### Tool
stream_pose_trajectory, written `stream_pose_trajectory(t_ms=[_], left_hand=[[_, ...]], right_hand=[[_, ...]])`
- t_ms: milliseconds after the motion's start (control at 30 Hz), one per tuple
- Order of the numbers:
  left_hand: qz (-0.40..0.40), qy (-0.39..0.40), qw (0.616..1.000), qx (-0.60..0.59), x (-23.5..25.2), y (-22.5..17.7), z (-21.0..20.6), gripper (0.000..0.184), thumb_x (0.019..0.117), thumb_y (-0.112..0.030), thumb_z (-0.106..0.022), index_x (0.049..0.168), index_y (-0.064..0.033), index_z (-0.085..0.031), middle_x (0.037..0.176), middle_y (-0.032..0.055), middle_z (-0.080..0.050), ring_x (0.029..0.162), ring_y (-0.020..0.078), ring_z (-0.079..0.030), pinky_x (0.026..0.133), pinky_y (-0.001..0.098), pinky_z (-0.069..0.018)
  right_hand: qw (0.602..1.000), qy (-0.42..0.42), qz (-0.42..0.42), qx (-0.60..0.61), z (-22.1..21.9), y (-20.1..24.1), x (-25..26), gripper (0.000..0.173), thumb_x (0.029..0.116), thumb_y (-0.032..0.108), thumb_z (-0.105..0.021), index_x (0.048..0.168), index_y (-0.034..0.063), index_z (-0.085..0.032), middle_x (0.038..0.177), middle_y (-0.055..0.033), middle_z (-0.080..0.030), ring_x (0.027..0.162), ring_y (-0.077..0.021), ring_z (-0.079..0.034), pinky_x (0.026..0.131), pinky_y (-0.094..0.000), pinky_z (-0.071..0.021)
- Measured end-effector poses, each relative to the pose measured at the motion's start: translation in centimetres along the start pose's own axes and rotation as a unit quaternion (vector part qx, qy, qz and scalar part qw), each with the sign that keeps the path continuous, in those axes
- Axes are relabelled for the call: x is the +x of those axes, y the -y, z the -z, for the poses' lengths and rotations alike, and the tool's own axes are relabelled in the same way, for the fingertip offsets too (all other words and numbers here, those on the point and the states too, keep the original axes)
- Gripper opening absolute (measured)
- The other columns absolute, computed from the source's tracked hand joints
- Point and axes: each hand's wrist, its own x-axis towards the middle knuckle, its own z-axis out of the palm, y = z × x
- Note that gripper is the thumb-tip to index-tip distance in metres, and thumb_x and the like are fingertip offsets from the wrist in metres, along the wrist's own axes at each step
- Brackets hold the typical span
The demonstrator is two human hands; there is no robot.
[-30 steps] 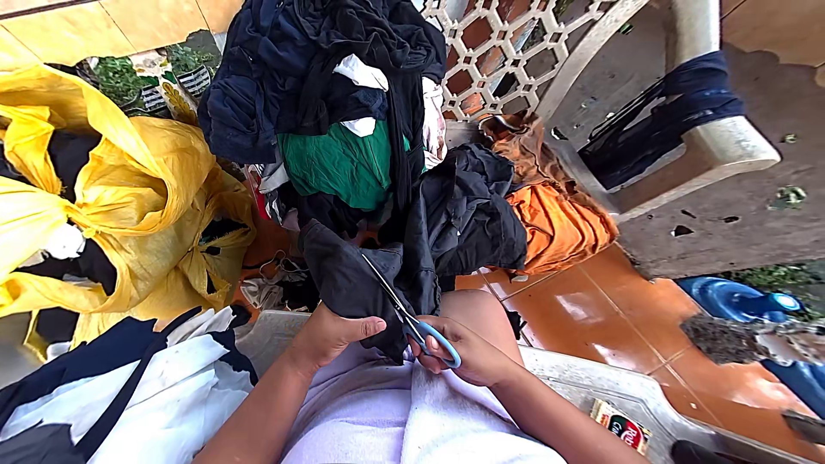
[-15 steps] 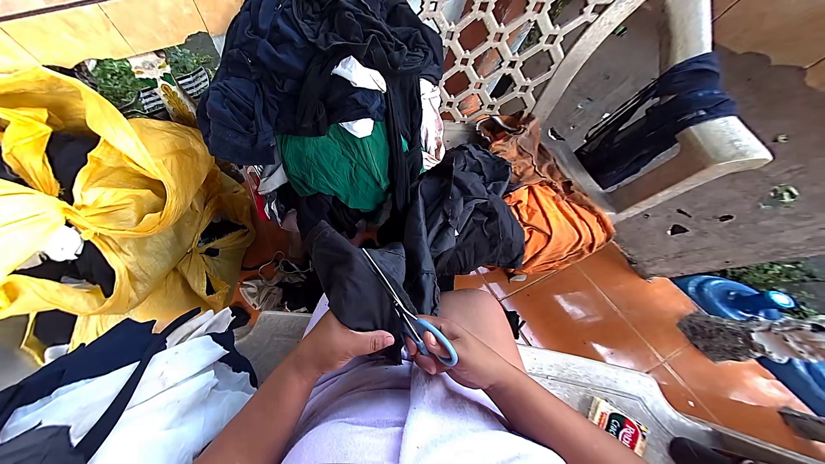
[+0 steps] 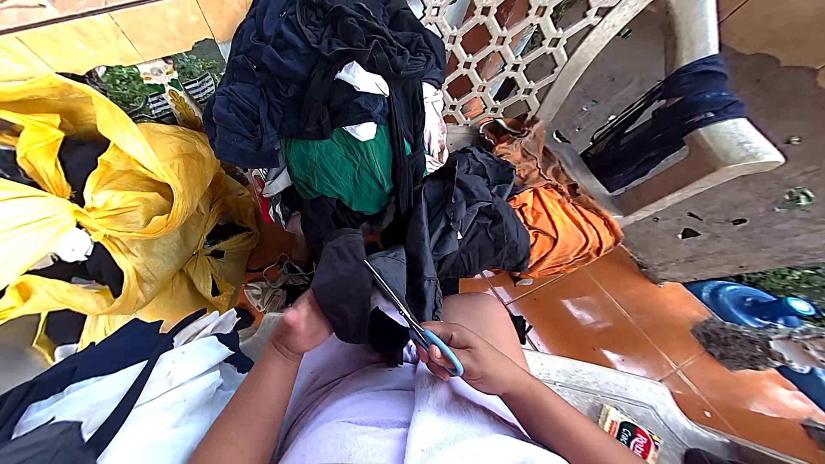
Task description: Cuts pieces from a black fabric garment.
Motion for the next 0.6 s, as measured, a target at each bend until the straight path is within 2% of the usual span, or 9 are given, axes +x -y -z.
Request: stream_pose_trajectory(t_ms=[33,67,133,167,267,400,467,500,600], left_hand=[[0.007,-0.035,0.999,-0.039,0.4,-0.6,0.4,0.091,0.0646,-0.089,-0.063,0.13,-0.0257,-0.068,0.127,0.0003,-0.07,0.12,0.0169,-0.065,0.101,0.0401,-0.054],[0.02,-0.071,0.994,-0.077,0.8,-1.2,0.5,0.096,0.0608,-0.091,-0.064,0.127,-0.0213,-0.07,0.123,0.004,-0.071,0.117,0.0194,-0.067,0.099,0.0411,-0.0552],[0.04,-0.108,0.986,-0.118,1.4,-1.9,0.5,0.093,0.0597,-0.088,-0.067,0.12,-0.018,-0.073,0.116,0.006,-0.074,0.11,0.0194,-0.07,0.095,0.0402,-0.0575],[0.041,-0.098,0.985,-0.135,1.6,-2.0,0.6,0.087,0.0621,-0.085,-0.069,0.118,-0.0185,-0.074,0.114,0.0057,-0.075,0.108,0.0188,-0.071,0.093,0.04,-0.0582],[0.013,-0.019,0.984,-0.175,2.2,-2.0,0.8,0.074,0.0734,-0.076,-0.07,0.121,-0.0193,-0.073,0.115,0.0053,-0.074,0.108,0.0182,-0.071,0.094,0.0398,-0.0585],[0.03,0.084,0.975,-0.206,2.4,-2.2,2.2,0.08,0.0761,-0.076,-0.068,0.13,-0.0167,-0.07,0.123,0.0076,-0.072,0.115,0.0209,-0.069,0.098,0.0407,-0.0566],[0.051,0.078,0.983,-0.16,2.2,-2.9,3.2,0.083,0.0747,-0.082,-0.063,0.129,-0.0194,-0.07,0.122,0.0056,-0.073,0.113,0.0188,-0.07,0.095,0.0387,-0.0579],[0.065,0.05,0.99,-0.114,2.2,-3.6,3.6,0.084,0.0719,-0.085,-0.062,0.126,-0.0219,-0.072,0.118,0.0038,-0.074,0.109,0.017,-0.071,0.092,0.0375,-0.0593],[0.102,-0.041,0.994,-0.024,2.8,-5.8,4.8,0.092,0.0593,-0.097,-0.055,0.11,-0.0235,-0.077,0.105,0.0013,-0.076,0.096,0.0137,-0.073,0.083,0.0343,-0.0605]], right_hand=[[1.0,-0.004,-0.005,-0.021,0.0,0.0,-0.1,0.017,0.0979,0.037,-0.066,0.09,0.0223,-0.065,0.073,0.0178,-0.058,0.062,0.0087,-0.052,0.057,-0.0099,-0.0427],[0.999,-0.009,-0.009,-0.044,0.1,0.0,-0.2,0.017,0.0976,0.037,-0.065,0.09,0.0218,-0.065,0.071,0.018,-0.057,0.061,0.0085,-0.052,0.058,-0.0102,-0.0429],[0.996,-0.02,-0.018,-0.09,0.0,-0.1,-0.3,0.018,0.0972,0.037,-0.065,0.089,0.021,-0.063,0.07,0.0181,-0.056,0.061,0.0084,-0.051,0.057,-0.0107,-0.0429],[0.993,-0.021,-0.019,-0.115,0.1,-0.1,-0.3,0.019,0.0975,0.037,-0.064,0.089,0.02,-0.063,0.07,0.0178,-0.055,0.061,0.0086,-0.051,0.057,-0.0107,-0.0429],[0.986,-0.024,-0.013,-0.165,0.2,-0.2,-0.2,0.023,0.0981,0.039,-0.064,0.089,0.0175,-0.062,0.069,0.017,-0.055,0.061,0.0093,-0.051,0.057,-0.0105,-0.0428],[0.979,-0.032,-0.004,-0.203,0.6,0.0,-0.3,0.026,0.0974,0.039,-0.063,0.089,0.0147,-0.062,0.07,0.0157,-0.055,0.062,0.0095,-0.05,0.058,-0.0101,-0.0421],[0.97,-0.035,-0.007,-0.239,0.7,0.3,-0.4,0.028,0.0973,0.039,-0.063,0.09,0.0124,-0.063,0.071,0.0146,-0.055,0.063,0.0103,-0.049,0.059,-0.0093,-0.0413],[0.966,-0.036,-0.01,-0.257,0.8,0.5,-0.3,0.029,0.097,0.039,-0.063,0.09,0.0113,-0.064,0.072,0.0138,-0.055,0.063,0.0105,-0.049,0.059,-0.0092,-0.0413],[0.954,-0.04,-0.02,-0.296,0.9,0.7,-0.3,0.031,0.0965,0.039,-0.063,0.091,0.0092,-0.063,0.07,0.012,-0.055,0.062,0.01,-0.049,0.059,-0.0099,-0.0405]])
